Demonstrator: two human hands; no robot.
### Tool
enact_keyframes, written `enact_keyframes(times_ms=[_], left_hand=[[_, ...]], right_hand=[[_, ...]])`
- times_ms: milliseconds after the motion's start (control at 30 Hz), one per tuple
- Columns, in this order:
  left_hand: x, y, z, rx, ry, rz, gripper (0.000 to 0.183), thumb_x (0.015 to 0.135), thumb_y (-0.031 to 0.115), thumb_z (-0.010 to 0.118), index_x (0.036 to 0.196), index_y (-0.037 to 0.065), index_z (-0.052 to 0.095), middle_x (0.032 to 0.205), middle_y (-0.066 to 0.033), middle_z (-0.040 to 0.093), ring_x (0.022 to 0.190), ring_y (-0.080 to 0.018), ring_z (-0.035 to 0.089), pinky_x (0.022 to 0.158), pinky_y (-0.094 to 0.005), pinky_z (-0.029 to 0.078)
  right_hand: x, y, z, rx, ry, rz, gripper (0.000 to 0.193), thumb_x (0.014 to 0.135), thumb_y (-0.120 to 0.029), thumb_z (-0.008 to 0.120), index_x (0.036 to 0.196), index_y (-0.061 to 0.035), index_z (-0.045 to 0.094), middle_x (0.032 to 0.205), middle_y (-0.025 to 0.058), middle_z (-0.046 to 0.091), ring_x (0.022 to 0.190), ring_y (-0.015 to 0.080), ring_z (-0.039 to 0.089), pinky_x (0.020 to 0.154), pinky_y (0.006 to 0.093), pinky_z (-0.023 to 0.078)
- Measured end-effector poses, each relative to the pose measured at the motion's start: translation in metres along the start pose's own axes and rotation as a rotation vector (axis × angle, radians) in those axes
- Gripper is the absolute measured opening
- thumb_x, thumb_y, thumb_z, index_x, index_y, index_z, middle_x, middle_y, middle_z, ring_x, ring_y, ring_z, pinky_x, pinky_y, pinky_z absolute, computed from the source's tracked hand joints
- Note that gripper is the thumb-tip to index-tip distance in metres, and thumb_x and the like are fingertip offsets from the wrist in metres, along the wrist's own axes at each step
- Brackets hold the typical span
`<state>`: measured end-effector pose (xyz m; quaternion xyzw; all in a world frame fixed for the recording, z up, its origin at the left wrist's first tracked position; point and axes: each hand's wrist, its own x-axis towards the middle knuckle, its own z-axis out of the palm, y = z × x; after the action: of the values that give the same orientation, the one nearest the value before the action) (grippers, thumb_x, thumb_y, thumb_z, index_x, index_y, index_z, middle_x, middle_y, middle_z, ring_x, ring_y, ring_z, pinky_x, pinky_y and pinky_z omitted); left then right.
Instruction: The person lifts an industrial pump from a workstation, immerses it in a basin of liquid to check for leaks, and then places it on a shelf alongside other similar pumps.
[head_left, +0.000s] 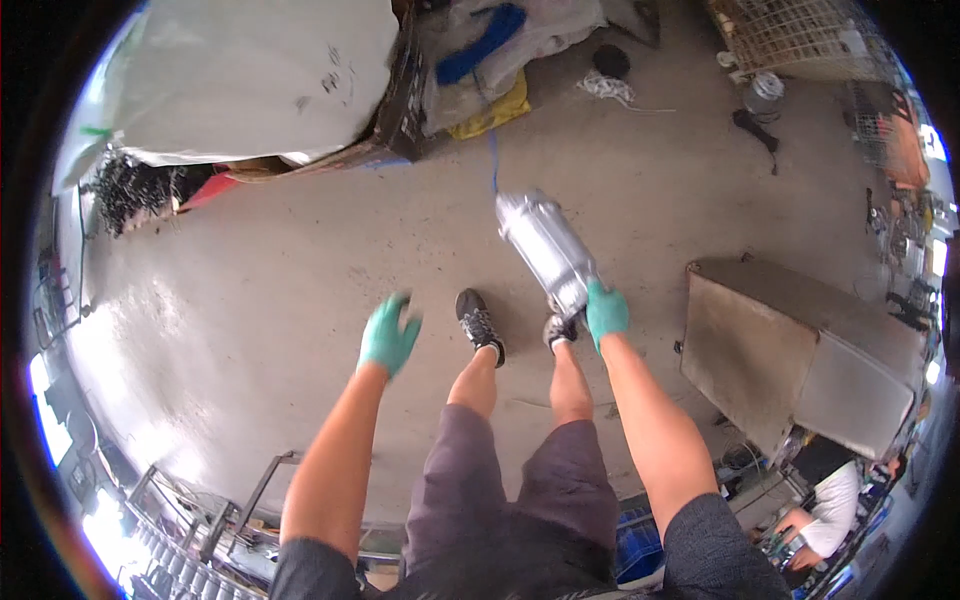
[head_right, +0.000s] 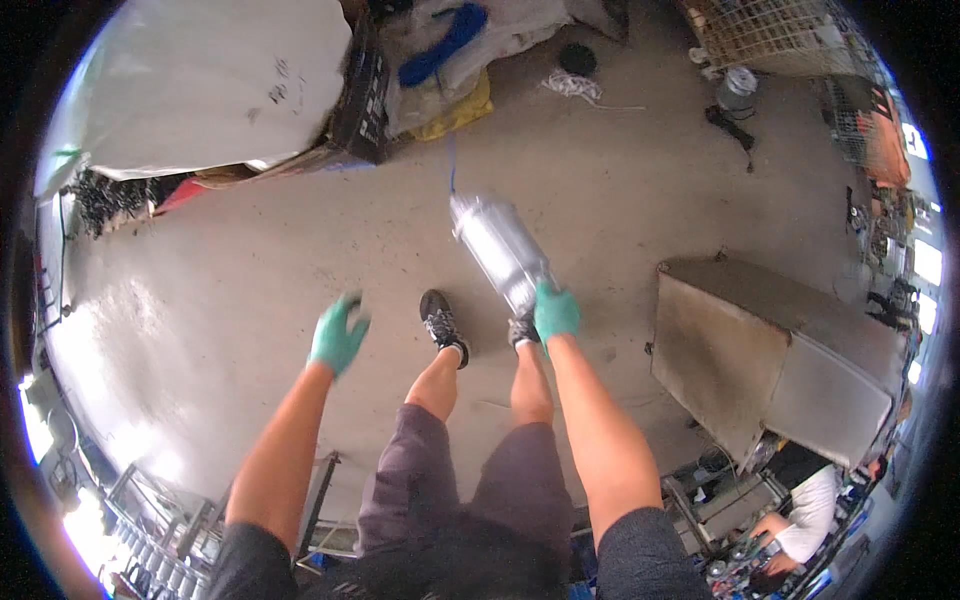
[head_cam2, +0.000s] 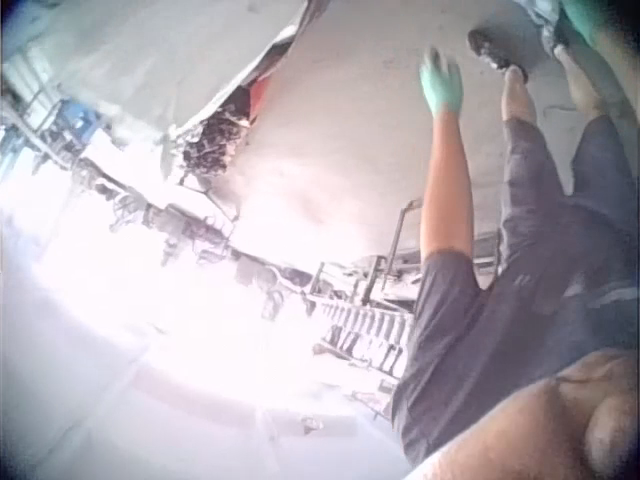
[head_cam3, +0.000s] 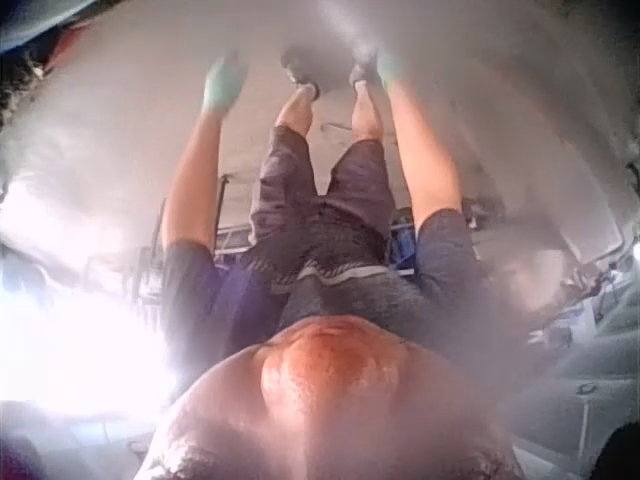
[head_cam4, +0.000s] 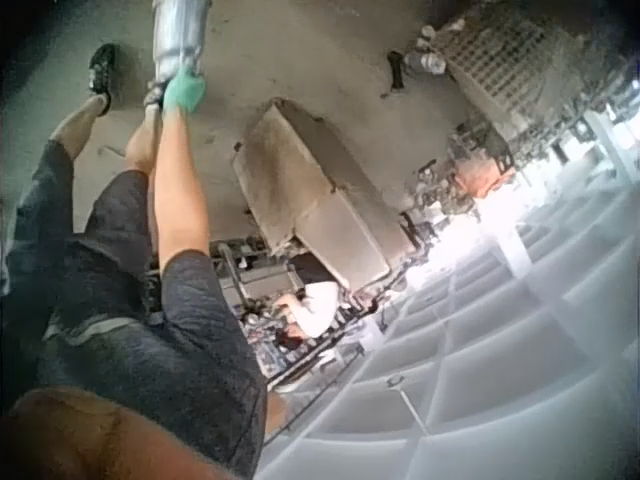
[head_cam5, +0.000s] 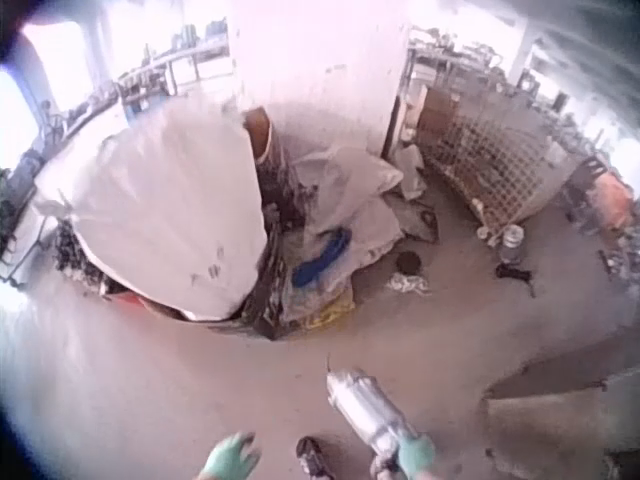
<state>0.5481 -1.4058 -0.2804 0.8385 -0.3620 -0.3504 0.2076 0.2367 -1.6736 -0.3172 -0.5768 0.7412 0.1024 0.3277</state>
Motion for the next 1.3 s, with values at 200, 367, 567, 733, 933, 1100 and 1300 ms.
enact_keyframes(times_ms=[200, 367, 567, 733, 933, 1100, 1300], left_hand=[[-0.322, -0.123, 0.105, 0.084, -0.320, -0.727, 0.040, 0.090, 0.027, 0.070, 0.122, 0.004, 0.064, 0.114, -0.0211, 0.071, 0.107, -0.0401, 0.068, 0.094, -0.0471, 0.054], [-0.485, -0.082, 0.136, -0.168, -0.473, -1.171, 0.043, 0.090, 0.034, 0.071, 0.119, 0.002, 0.069, 0.112, -0.0172, 0.075, 0.106, -0.0319, 0.072, 0.093, -0.0400, 0.056], [-0.491, -0.062, 0.198, -0.554, -0.347, -1.218, 0.031, 0.095, 0.015, 0.070, 0.122, 0.000, 0.066, 0.112, -0.0120, 0.075, 0.103, -0.0212, 0.071, 0.093, -0.0324, 0.053], [-0.433, -0.048, 0.201, -0.671, -0.242, -1.332, 0.032, 0.097, 0.010, 0.067, 0.126, -0.002, 0.063, 0.118, -0.0127, 0.072, 0.110, -0.0211, 0.067, 0.097, -0.0334, 0.051], [-0.378, -0.037, 0.179, -0.657, -0.147, -1.246, 0.027, 0.099, 0.012, 0.064, 0.124, 0.000, 0.065, 0.116, -0.0120, 0.072, 0.106, -0.0204, 0.067, 0.095, -0.0332, 0.052], [-0.432, 0.018, 0.136, -0.480, -0.065, -1.157, 0.029, 0.099, 0.014, 0.063, 0.124, -0.001, 0.065, 0.115, -0.0138, 0.072, 0.104, -0.0235, 0.067, 0.095, -0.0360, 0.052], [-0.532, 0.202, 0.146, -0.561, 0.072, -1.365, 0.029, 0.093, 0.022, 0.068, 0.114, 0.001, 0.072, 0.108, -0.0169, 0.075, 0.093, -0.0251, 0.070, 0.085, -0.0369, 0.055]], right_hand=[[0.173, -0.082, 0.135, 0.096, 0.094, -0.063, 0.073, 0.094, -0.061, 0.054, 0.114, 0.0079, 0.068, 0.107, 0.0285, 0.072, 0.101, 0.0399, 0.070, 0.085, 0.0507, 0.053], [0.238, -0.096, 0.201, 0.536, -0.162, 0.061, 0.046, 0.098, -0.050, 0.060, 0.089, -0.0050, 0.067, 0.069, 0.0056, 0.065, 0.048, 0.0163, 0.058, 0.041, 0.0321, 0.044], [0.315, -0.054, 0.219, 0.790, -0.222, 0.072, 0.036, 0.102, -0.045, 0.055, 0.118, -0.0132, 0.064, 0.099, 0.0056, 0.069, 0.079, 0.0201, 0.068, 0.061, 0.0390, 0.060], [0.357, -0.032, 0.218, 0.722, -0.362, 0.228, 0.053, 0.100, -0.058, 0.054, 0.128, -0.0135, 0.061, 0.108, 0.0077, 0.069, 0.089, 0.0231, 0.069, 0.074, 0.0436, 0.062], [0.367, 0.038, 0.144, 0.158, -0.320, -0.084, 0.065, 0.098, -0.064, 0.056, 0.129, -0.0076, 0.064, 0.112, 0.0096, 0.071, 0.095, 0.0243, 0.067, 0.086, 0.0432, 0.056], [0.197, 0.076, 0.042, -0.556, -0.610, -0.314, 0.050, 0.098, -0.050, 0.055, 0.110, -0.0038, 0.071, 0.114, 0.0245, 0.070, 0.106, 0.0439, 0.066, 0.093, 0.0500, 0.052], [0.091, 0.031, -0.097, -0.814, -0.793, -0.525, 0.047, 0.099, -0.045, 0.056, 0.121, -0.0050, 0.070, 0.123, 0.0218, 0.069, 0.116, 0.0409, 0.064, 0.099, 0.0478, 0.051]])
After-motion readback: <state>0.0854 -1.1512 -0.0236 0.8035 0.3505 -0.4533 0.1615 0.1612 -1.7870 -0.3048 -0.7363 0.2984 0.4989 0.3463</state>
